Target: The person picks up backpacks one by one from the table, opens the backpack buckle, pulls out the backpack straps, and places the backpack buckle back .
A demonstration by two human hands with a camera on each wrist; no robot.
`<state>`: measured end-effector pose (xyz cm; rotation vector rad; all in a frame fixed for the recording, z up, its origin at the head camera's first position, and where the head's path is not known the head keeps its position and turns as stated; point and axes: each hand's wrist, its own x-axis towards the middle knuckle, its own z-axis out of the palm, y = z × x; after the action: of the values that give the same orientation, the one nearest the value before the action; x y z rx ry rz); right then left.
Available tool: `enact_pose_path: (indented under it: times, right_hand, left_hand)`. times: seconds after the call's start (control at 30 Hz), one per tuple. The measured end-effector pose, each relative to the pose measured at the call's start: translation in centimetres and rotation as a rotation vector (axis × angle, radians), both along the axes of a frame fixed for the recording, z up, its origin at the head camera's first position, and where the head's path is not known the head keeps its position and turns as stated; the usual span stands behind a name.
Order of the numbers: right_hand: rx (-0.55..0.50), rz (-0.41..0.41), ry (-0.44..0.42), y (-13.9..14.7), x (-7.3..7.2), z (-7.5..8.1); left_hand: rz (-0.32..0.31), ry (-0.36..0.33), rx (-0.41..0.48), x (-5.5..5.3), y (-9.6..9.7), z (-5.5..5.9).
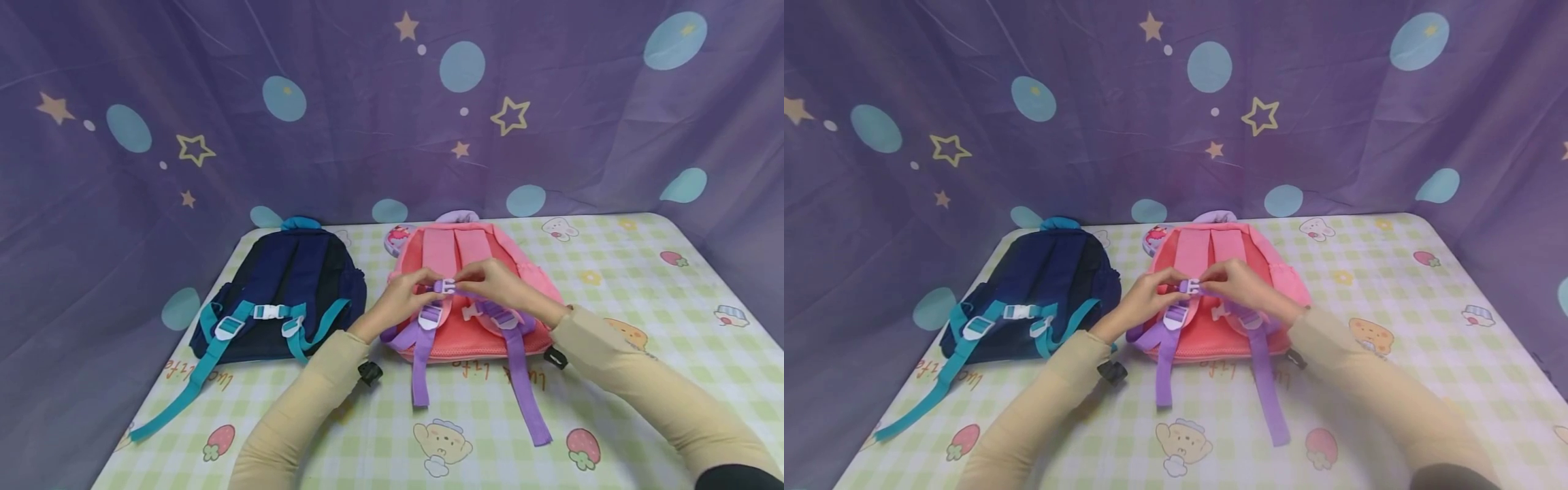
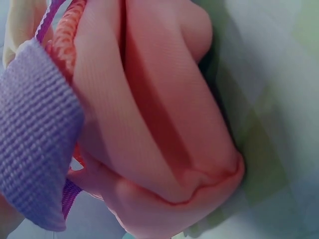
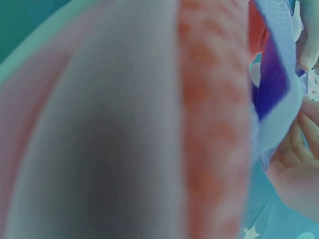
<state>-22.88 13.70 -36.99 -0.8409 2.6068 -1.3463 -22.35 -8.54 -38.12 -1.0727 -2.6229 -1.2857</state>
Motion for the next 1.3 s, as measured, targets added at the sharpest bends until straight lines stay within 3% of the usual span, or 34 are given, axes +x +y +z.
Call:
enact_pose_path:
  times: [0.47,0.9,1.3]
  right_hand:
    - [0.021,0.011,0.001,1.0,-0.1,0.0]
    - [-0.026,0.028,0.007,0.7,-0.2,-0.1]
    - [-0.009,0.025,0.031,-0.1,-0.1,0.1]
  left_hand:
    - [0.015,0.002,0.029,0.0,-0.1,-0.2]
    - [0.018,-0.017,0.043,0.0,0.0,-0.5]
    - [0.022,0.002,0.001,0.3,0.3,-0.4]
